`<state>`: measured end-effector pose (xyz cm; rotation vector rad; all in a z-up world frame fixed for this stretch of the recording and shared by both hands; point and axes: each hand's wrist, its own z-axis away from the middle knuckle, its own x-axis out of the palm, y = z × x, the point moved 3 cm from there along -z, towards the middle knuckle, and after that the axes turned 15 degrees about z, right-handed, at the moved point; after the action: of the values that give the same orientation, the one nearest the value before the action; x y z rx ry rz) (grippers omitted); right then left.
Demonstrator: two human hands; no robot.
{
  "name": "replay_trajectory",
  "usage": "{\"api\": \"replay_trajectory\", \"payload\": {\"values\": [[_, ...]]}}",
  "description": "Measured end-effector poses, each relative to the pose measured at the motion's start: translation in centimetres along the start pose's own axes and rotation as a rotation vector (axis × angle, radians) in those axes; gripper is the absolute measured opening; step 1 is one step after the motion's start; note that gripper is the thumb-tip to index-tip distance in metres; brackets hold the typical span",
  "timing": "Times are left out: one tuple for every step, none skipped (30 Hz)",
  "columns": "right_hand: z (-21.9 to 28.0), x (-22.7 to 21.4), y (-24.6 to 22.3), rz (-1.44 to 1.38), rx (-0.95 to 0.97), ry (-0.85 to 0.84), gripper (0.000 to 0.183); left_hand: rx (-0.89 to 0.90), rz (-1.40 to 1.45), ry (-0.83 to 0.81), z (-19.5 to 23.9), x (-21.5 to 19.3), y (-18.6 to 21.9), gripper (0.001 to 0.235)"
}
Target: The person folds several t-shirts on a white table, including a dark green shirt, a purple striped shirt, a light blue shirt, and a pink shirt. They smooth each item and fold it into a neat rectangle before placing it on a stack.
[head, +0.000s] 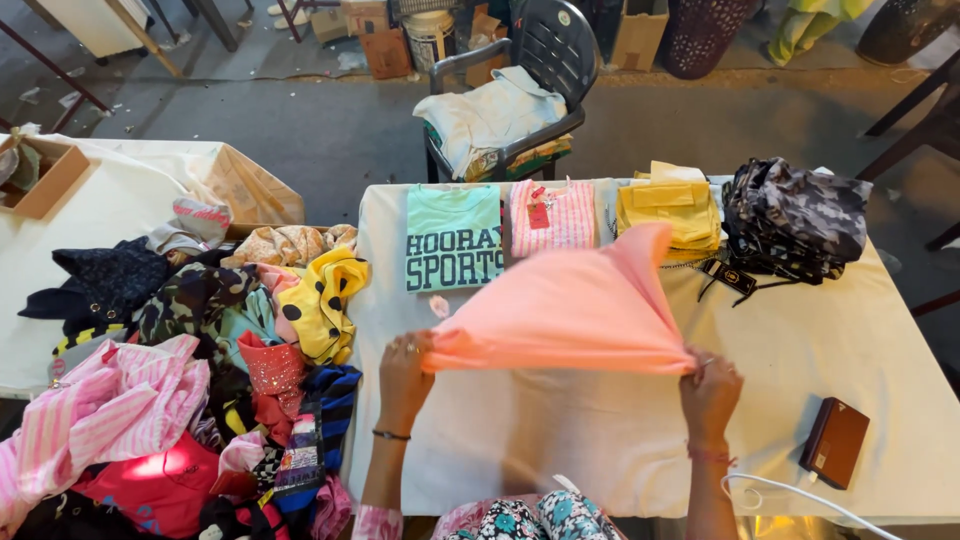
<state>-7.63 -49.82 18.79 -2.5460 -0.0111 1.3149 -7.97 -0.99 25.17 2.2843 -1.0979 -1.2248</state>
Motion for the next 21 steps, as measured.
{"api": "replay_trajectory", "payload": {"values": [[1.7, 1.1, 0.6, 0.013, 0.031, -0.096, 0.037, -0.013, -0.011, -0.031, 1.7, 0.7, -0.5, 0.038], [3.4, 2.3, 1.2, 0.015, 0.034, -0.101, 0.037, -0.016, -0.009, -0.037, 3.9, 2.0, -1.7, 0.038], [5.1, 3.6, 1.5, 0.039, -0.021, -0.105, 0.033, -0.099, -0.021, -0.093, 6.2, 3.3, -3.2, 0.038], [6.9, 4.8, 1.9, 0.062, -0.076, -0.109, 0.029, -0.182, -0.034, -0.15, 8.5, 4.7, -4.7, 0.038], [8.7, 5.6, 2.4, 0.064, -0.072, -0.116, 0.029, -0.186, -0.033, -0.157, 11.1, 5.8, -6.0, 0.038], [10.6, 6.7, 2.8, 0.107, -0.069, -0.204, 0.026, -0.275, -0.05, -0.215, 13.8, 7.0, -7.5, 0.038], [12.2, 7.7, 3.4, 0.151, -0.068, -0.29, 0.025, -0.363, -0.066, -0.271, 16.3, 8.3, -9.1, 0.037], [13.3, 7.6, 3.1, 0.154, -0.066, -0.293, 0.025, -0.365, -0.064, -0.275, 17.6, 8.3, -8.7, 0.037], [14.1, 7.7, 2.9, 0.053, -0.005, -0.342, 0.031, -0.413, -0.055, -0.269, 18.8, 8.4, -8.5, 0.035], [15.1, 7.8, 2.8, -0.049, 0.056, -0.389, 0.038, -0.461, -0.045, -0.264, 20.0, 8.5, -8.2, 0.034], [15.4, 7.3, 1.9, -0.047, 0.056, -0.39, 0.038, -0.462, -0.044, -0.265, 19.8, 8.5, -7.1, 0.034], [15.7, 6.9, 1.2, 0.144, 0.068, -0.395, 0.04, -0.422, -0.036, -0.205, 19.5, 8.2, -5.9, 0.031], [16.1, 6.5, 0.4, 0.334, 0.076, -0.397, 0.043, -0.386, -0.031, -0.144, 19.3, 7.9, -4.7, 0.028], [15.8, 6.2, -0.7, 0.334, 0.073, -0.4, 0.043, -0.389, -0.031, -0.144, 18.6, 8.2, -3.5, 0.028], [15.7, 6.2, -2.3, 0.164, -0.068, -0.43, 0.066, -0.305, 0.009, -0.112, 17.9, 8.5, -2.1, 0.027], [15.6, 6.0, -3.9, -0.008, -0.209, -0.456, 0.092, -0.22, 0.049, -0.079, 17.2, 8.7, -0.8, 0.027], [15.3, 5.8, -5.9, -0.005, -0.21, -0.459, 0.092, -0.223, 0.051, -0.08, 16.2, 9.2, 0.8, 0.027], [15.2, 5.6, -8.3, -0.212, -0.33, -0.509, 0.095, -0.213, 0.223, -0.137, 15.2, 10.0, 2.4, 0.021], [15.1, 5.4, -10.8, -0.422, -0.448, -0.55, 0.098, -0.199, 0.394, -0.194, 14.1, 10.6, 4.0, 0.016], [14.8, 3.6, -13.1, -0.422, -0.448, -0.551, 0.098, -0.2, 0.395, -0.193, 14.2, 11.4, 4.9, 0.016], [14.4, 2.1, -15.5, -0.499, -0.405, -0.606, 0.086, -0.244, 0.564, -0.313, 14.1, 12.6, 5.7, 0.013]]}}
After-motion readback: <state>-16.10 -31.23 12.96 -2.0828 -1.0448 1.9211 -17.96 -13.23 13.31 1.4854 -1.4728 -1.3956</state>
